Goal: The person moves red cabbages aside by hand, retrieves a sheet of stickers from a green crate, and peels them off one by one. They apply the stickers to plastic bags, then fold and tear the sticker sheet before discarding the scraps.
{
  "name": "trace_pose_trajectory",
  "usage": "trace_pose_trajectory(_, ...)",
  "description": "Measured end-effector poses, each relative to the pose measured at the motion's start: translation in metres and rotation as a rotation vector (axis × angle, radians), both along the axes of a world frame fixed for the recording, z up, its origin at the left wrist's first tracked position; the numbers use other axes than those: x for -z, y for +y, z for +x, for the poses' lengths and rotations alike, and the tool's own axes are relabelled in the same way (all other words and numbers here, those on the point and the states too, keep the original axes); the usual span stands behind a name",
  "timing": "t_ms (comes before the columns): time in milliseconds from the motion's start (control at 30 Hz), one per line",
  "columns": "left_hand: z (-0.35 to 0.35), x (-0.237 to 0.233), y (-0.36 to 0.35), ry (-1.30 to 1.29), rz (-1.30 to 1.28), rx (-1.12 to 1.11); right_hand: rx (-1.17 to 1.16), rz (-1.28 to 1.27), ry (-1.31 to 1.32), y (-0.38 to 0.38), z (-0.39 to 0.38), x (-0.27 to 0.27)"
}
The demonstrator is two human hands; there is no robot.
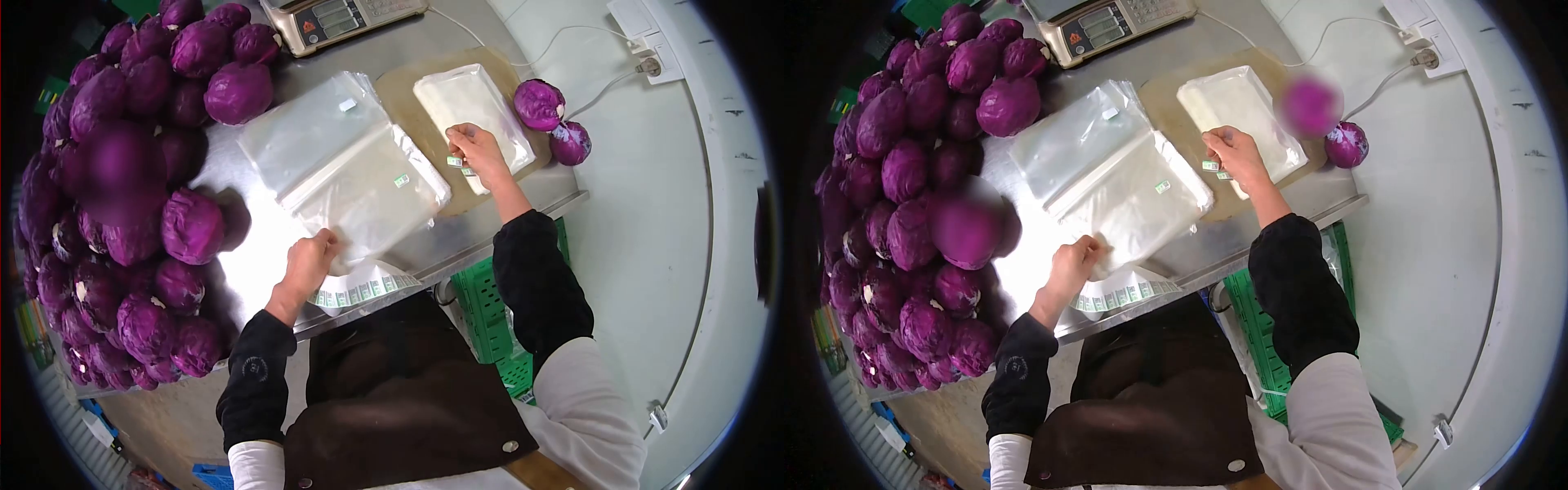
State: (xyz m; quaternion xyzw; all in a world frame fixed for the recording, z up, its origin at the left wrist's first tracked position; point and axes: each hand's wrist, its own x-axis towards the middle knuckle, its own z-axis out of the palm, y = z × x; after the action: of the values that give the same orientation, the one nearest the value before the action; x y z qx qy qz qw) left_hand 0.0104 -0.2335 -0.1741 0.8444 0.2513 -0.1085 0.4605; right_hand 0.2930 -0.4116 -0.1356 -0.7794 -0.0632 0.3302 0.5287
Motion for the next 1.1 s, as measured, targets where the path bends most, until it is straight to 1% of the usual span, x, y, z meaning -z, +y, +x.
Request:
trace_pose_trajectory(67,0.007,-0.014,-0.006,0.107,0.269,0.135,-0.006,0.007,-0.009,0.0,0.002,0.003)
trace_pose_trajectory(133,0.008,-0.01,-0.007,0.077,0.224,0.128,-0.02,0.013,-0.013,-0.001,0.002,0.006)
trace_pose_trajectory(200,0.007,0.001,-0.008,0.047,0.184,0.123,-0.106,-0.004,-0.001,-0.002,-0.001,0.008)
trace_pose_trajectory(267,0.003,0.013,-0.005,-0.112,0.063,-0.027,-0.107,-0.003,0.001,-0.002,-0.004,0.005)
trace_pose_trajectory(300,0.002,0.015,-0.002,-0.113,0.064,-0.025,-0.103,-0.009,0.003,-0.002,-0.005,0.003)
trace_pose_trajectory(367,0.001,0.016,0.006,-0.17,-0.387,-0.138,-0.098,-0.019,0.005,-0.003,-0.004,0.002)
trace_pose_trajectory(400,0.002,0.01,0.014,-0.171,-0.387,-0.134,-0.053,0.002,-0.007,-0.004,-0.002,0.004)
trace_pose_trajectory(467,0.002,-0.004,0.036,-0.258,-0.72,-0.53,-0.002,0.025,-0.02,-0.005,-0.001,0.002)
trace_pose_trajectory(533,-0.019,0.003,0.065,-0.242,-0.874,-0.818,-0.316,-0.015,-0.106,-0.001,-0.004,-0.004)
trace_pose_trajectory(567,-0.02,0.017,0.051,-0.146,-0.748,-0.799,-0.425,0.043,-0.018,0.004,-0.006,0.003)
trace_pose_trajectory(600,-0.022,0.011,0.038,-0.141,-1.036,-0.781,-0.421,0.045,-0.017,0.014,-0.009,0.006)
trace_pose_trajectory(633,-0.023,0.003,0.025,-0.144,-0.928,-0.526,-0.669,-0.027,-0.207,0.026,-0.013,0.01)
trace_pose_trajectory(667,-0.019,-0.016,0.013,-0.145,-0.814,-0.273,-0.913,-0.102,-0.402,0.036,-0.018,0.014)
trace_pose_trajectory(700,-0.011,-0.027,0.01,0.02,-0.895,-0.087,-0.907,-0.099,-0.402,0.046,-0.021,0.019)
trace_pose_trajectory(733,-0.001,-0.041,0.008,0.185,-0.97,0.101,-0.965,-0.242,-0.582,0.055,-0.024,0.025)
trace_pose_trajectory(767,0.011,-0.069,0.006,0.345,-1.095,0.135,-1.017,-0.388,-0.76,0.06,-0.026,0.028)
trace_pose_trajectory(800,0.014,-0.07,-0.002,0.344,-1.095,0.139,-1.015,-0.391,-0.761,0.063,-0.027,0.025)
trace_pose_trajectory(867,0.017,-0.072,-0.012,0.147,-0.808,0.117,-0.939,-0.581,-0.814,0.067,-0.031,0.019)
trace_pose_trajectory(900,0.016,-0.061,-0.014,0.058,-0.652,-0.016,-0.94,-0.581,-0.812,0.067,-0.032,0.017)
trace_pose_trajectory(933,0.012,-0.036,-0.013,0.034,-0.348,-0.074,-0.903,-0.651,-0.866,0.067,-0.033,0.015)
trace_pose_trajectory(967,0.01,-0.021,-0.011,0.035,-0.105,-0.022,-0.866,-0.72,-0.921,0.067,-0.034,0.014)
trace_pose_trajectory(1000,0.009,-0.01,-0.009,0.038,0.138,0.036,-0.866,-0.718,-0.922,0.065,-0.032,0.015)
trace_pose_trajectory(1067,0.008,0.004,-0.01,0.002,0.153,0.018,-0.795,-0.605,-0.929,0.056,-0.024,0.013)
trace_pose_trajectory(1100,0.009,0.007,-0.008,-0.034,0.17,-0.002,-0.798,-0.603,-0.932,0.052,-0.019,0.008)
